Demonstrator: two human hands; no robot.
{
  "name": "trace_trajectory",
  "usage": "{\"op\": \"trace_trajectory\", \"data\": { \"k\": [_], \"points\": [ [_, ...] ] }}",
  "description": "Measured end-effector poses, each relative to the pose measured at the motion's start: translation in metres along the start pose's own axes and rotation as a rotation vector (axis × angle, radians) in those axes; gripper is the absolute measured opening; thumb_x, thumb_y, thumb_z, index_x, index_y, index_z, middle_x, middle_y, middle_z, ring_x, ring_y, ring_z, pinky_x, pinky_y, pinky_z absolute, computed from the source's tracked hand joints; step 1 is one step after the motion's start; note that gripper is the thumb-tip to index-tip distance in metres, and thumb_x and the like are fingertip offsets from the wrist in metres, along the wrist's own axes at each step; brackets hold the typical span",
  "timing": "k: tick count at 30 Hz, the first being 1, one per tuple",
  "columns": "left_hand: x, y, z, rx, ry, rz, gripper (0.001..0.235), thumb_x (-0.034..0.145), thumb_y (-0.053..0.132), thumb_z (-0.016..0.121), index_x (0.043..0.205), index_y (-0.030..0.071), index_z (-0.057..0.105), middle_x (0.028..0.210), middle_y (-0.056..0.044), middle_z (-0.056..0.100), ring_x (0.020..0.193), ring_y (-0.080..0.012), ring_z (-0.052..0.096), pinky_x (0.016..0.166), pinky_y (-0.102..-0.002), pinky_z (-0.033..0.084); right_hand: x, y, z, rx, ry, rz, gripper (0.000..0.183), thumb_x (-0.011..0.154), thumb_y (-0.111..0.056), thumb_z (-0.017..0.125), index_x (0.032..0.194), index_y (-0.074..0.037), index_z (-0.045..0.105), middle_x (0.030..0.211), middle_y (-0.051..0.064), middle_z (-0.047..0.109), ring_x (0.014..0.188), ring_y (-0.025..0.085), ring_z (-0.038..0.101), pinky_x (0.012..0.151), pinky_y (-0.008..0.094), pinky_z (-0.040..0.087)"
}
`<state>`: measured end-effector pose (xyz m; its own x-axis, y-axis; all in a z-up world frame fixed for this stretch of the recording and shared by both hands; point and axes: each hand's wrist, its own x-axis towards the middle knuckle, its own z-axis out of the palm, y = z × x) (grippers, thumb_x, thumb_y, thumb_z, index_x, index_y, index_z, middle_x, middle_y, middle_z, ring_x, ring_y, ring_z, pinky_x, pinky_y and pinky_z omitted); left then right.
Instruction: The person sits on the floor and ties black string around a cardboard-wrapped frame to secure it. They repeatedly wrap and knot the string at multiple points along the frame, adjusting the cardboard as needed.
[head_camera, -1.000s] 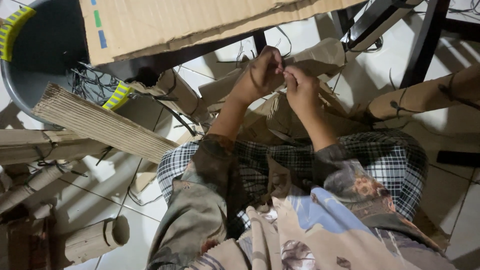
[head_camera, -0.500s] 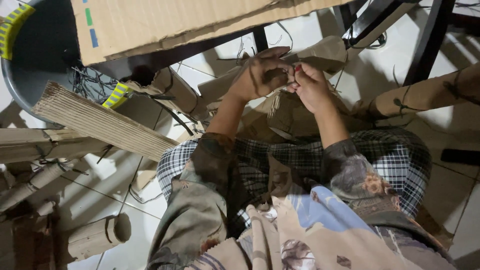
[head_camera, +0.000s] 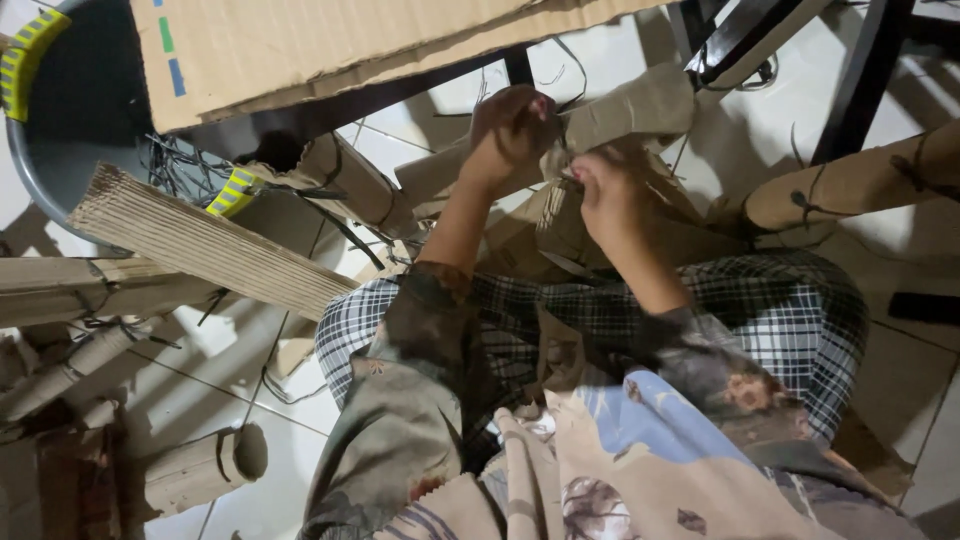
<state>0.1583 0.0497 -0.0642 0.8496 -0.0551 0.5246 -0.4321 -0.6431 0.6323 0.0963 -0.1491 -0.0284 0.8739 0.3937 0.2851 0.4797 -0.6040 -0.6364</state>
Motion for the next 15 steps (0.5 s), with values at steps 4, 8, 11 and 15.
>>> {"op": "trace_trajectory", "data": {
  "k": [4, 8, 11, 15],
  "points": [
    [0.024, 0.051, -0.034, 0.009, -0.164, -0.453, 0.013, 0.091, 0.017, 0.059, 0.092, 0.008, 0.068, 0.073, 0.003, 0.072, 0.068, -0.0067, 0.066, 0.061, -0.021, 0.059, -0.009, 0.016, 0.006, -0.150, -0.015, -0.106, 0.020, 0.094, 0.015, 0.056, 0.095, -0.002, 0.066, 0.103, 0.011, 0.066, 0.048, 0.026, 0.047, 0.041, 0.036, 0.029],
    [0.019, 0.037, -0.027, -0.236, -0.220, -0.605, 0.015, 0.085, 0.003, 0.072, 0.096, 0.010, 0.065, 0.077, 0.003, 0.076, 0.068, -0.0051, 0.074, 0.059, -0.016, 0.065, -0.011, 0.036, 0.014, -0.141, -0.105, -0.162, 0.032, 0.081, 0.027, 0.052, 0.096, 0.002, 0.065, 0.098, 0.014, 0.061, 0.062, 0.032, 0.052, 0.047, 0.041, 0.037],
    [0.014, 0.040, -0.038, -0.638, -0.222, -0.414, 0.008, 0.099, 0.000, 0.056, 0.093, 0.005, 0.059, 0.076, -0.007, 0.076, 0.065, -0.0156, 0.079, 0.055, -0.022, 0.070, -0.013, 0.031, 0.011, -0.163, -0.076, -0.192, 0.025, 0.089, 0.020, 0.054, 0.096, 0.000, 0.065, 0.097, 0.012, 0.062, 0.063, 0.030, 0.052, 0.048, 0.039, 0.037],
    [-0.003, -0.035, 0.019, -1.009, -0.447, -0.302, 0.028, 0.112, 0.023, 0.032, 0.111, 0.006, 0.054, 0.087, -0.008, 0.068, 0.080, -0.0170, 0.071, 0.081, -0.030, 0.066, -0.022, 0.005, -0.005, 0.026, -0.051, -0.035, 0.020, 0.095, 0.010, 0.058, 0.104, -0.001, 0.072, 0.108, 0.011, 0.074, 0.090, 0.026, 0.069, 0.070, 0.034, 0.053]
  ]
}}
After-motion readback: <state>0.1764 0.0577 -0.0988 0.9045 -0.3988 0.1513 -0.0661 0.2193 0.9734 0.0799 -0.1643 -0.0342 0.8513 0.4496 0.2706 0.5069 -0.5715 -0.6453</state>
